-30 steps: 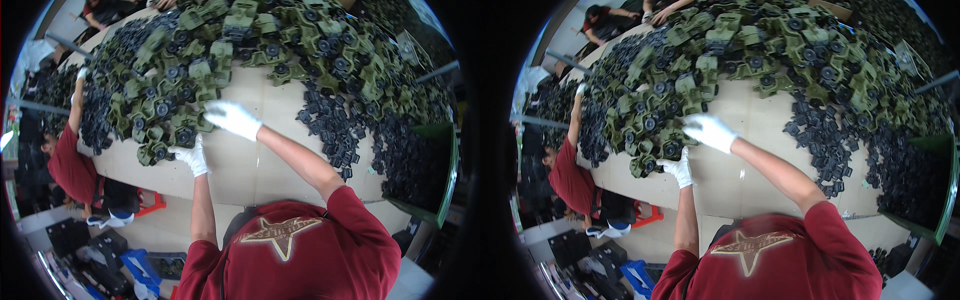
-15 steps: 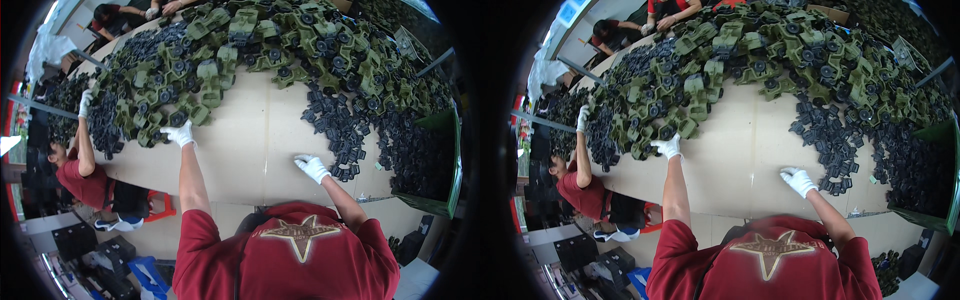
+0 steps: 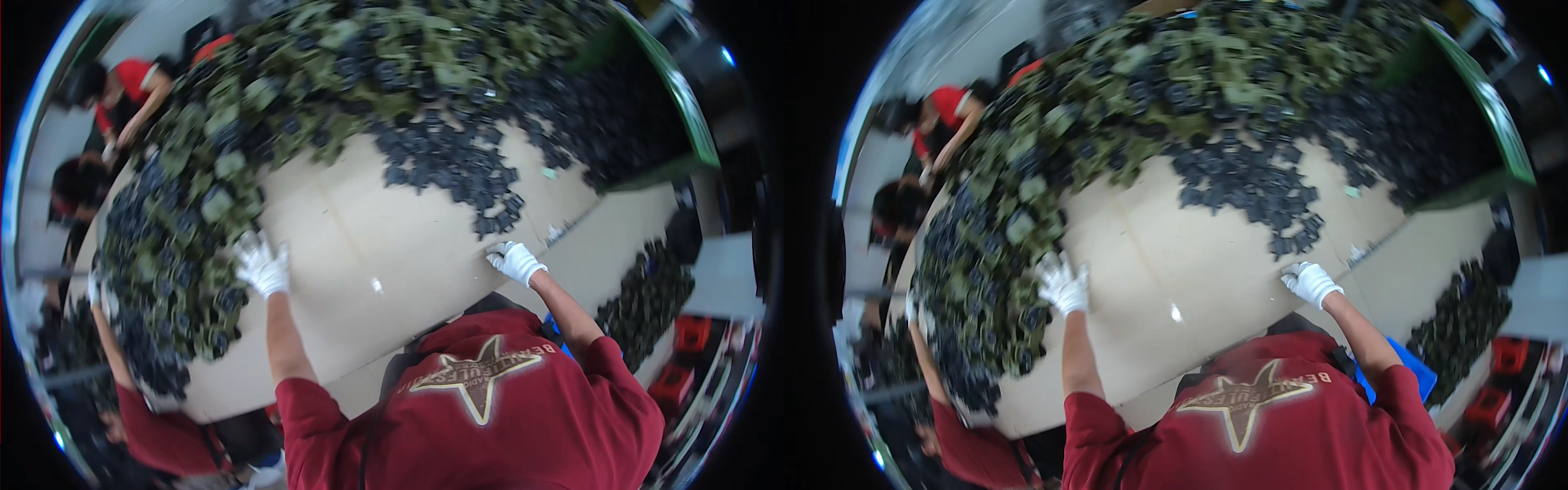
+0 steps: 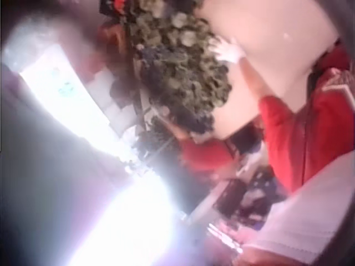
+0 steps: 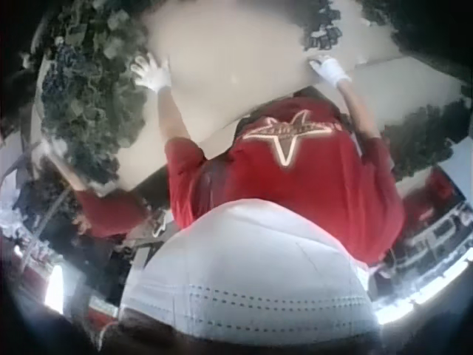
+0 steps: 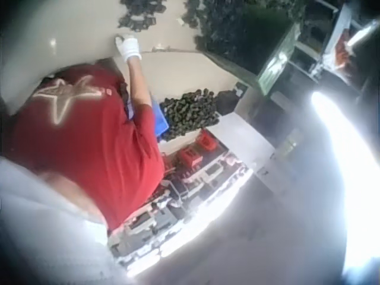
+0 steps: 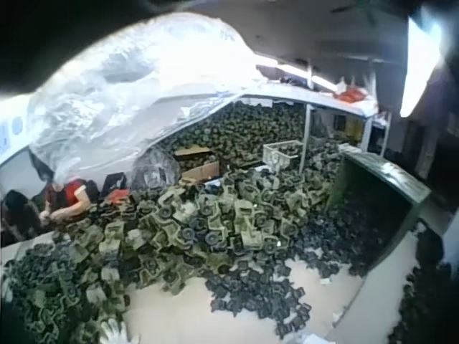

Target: The person assembles toy military vehicles by hand, attaching plastic wheels to plastic chassis.

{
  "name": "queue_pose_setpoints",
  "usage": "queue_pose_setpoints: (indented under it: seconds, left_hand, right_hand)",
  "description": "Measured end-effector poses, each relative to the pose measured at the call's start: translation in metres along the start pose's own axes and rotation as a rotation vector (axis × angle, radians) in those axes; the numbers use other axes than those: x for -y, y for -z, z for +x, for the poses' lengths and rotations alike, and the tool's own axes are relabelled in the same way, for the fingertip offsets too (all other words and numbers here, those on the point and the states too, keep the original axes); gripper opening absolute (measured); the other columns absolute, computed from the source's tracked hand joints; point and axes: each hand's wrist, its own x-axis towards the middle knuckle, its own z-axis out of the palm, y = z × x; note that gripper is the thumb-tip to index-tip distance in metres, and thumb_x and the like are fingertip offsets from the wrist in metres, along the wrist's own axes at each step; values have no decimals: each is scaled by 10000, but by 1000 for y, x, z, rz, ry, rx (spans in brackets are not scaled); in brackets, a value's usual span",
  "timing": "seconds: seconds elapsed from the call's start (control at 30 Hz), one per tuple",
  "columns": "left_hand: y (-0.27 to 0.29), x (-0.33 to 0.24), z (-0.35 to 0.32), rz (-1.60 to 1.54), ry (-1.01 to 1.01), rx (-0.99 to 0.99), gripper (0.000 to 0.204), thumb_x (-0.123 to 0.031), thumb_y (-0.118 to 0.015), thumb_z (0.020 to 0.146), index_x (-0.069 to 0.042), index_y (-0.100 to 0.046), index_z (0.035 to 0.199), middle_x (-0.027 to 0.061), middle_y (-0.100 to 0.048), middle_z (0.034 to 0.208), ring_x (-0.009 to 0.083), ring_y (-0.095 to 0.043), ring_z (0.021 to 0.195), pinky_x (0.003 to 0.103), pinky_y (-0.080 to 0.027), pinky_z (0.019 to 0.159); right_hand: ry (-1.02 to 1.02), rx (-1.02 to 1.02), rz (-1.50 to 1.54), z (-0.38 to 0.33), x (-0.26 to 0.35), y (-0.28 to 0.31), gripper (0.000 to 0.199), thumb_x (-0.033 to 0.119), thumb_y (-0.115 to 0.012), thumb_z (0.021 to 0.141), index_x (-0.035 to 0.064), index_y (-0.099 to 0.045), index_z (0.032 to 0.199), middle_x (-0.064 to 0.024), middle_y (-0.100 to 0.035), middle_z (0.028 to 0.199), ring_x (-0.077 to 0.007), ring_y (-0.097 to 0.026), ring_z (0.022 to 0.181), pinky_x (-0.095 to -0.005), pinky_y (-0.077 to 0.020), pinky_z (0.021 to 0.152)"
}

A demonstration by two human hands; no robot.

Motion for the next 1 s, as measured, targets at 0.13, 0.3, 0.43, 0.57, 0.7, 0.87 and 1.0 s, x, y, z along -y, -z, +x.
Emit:
queue_pose_setpoints:
  seconds: [0.13,0.3,0.43,0.57,0.7,0.87,1.0]
  left_hand:
    - [-7,35,39,170,36,89,736,-673,-415,895,-299,-285,1515,67,-99,1623,296,-40,1490,669,-220,1032]
    - [42,13,51,261,98,253,667,-635,-425,908,-289,-369,1476,83,-160,1598,299,-154,1456,664,-279,1019]
    - [33,-20,-1,302,155,249,519,-482,-453,929,-217,-489,1374,111,-293,1522,315,-234,1410,677,-264,1016]
    - [-13,-72,-121,-12,-124,98,583,-454,-551,899,-142,-484,1388,110,-376,1504,350,-284,1404,613,-251,1077]
    - [28,-169,-211,-244,-224,177,618,-425,-588,886,-121,-460,1408,136,-354,1521,347,-242,1438,593,-247,1087]
    - [82,-259,-188,-771,-229,139,709,-294,-655,869,-17,-356,1448,225,-407,1459,388,-429,1322,405,-384,1070]
    - [220,-366,-95,-1433,-5,206,1020,-328,-771,808,-25,-113,1526,211,-306,1519,337,-457,1303,389,-435,1020]
  right_hand:
    - [-108,-49,150,-42,-49,-25,321,295,-618,867,72,-700,1082,-182,-687,1036,-364,-648,983,-400,-514,876]
    - [-194,34,111,-73,-41,-10,308,274,-607,868,88,-698,1096,-182,-684,1052,-362,-645,994,-406,-508,888]
    - [-140,-13,138,-70,-67,-11,317,298,-582,876,101,-696,1096,-195,-679,1043,-376,-637,989,-422,-503,892]
    - [-76,16,110,-59,-74,8,349,331,-558,891,88,-690,1103,-193,-681,1027,-381,-636,971,-433,-501,881]
    - [95,-32,107,-39,-117,4,330,337,-541,905,93,-696,1065,-180,-682,1000,-380,-635,949,-447,-501,868]
    - [320,-85,96,-28,-158,35,309,338,-544,903,98,-701,1019,-171,-680,979,-374,-636,927,-449,-506,854]
    - [227,-110,88,-30,-199,50,310,341,-561,895,96,-698,1025,-173,-669,1053,-354,-636,945,-437,-512,851]
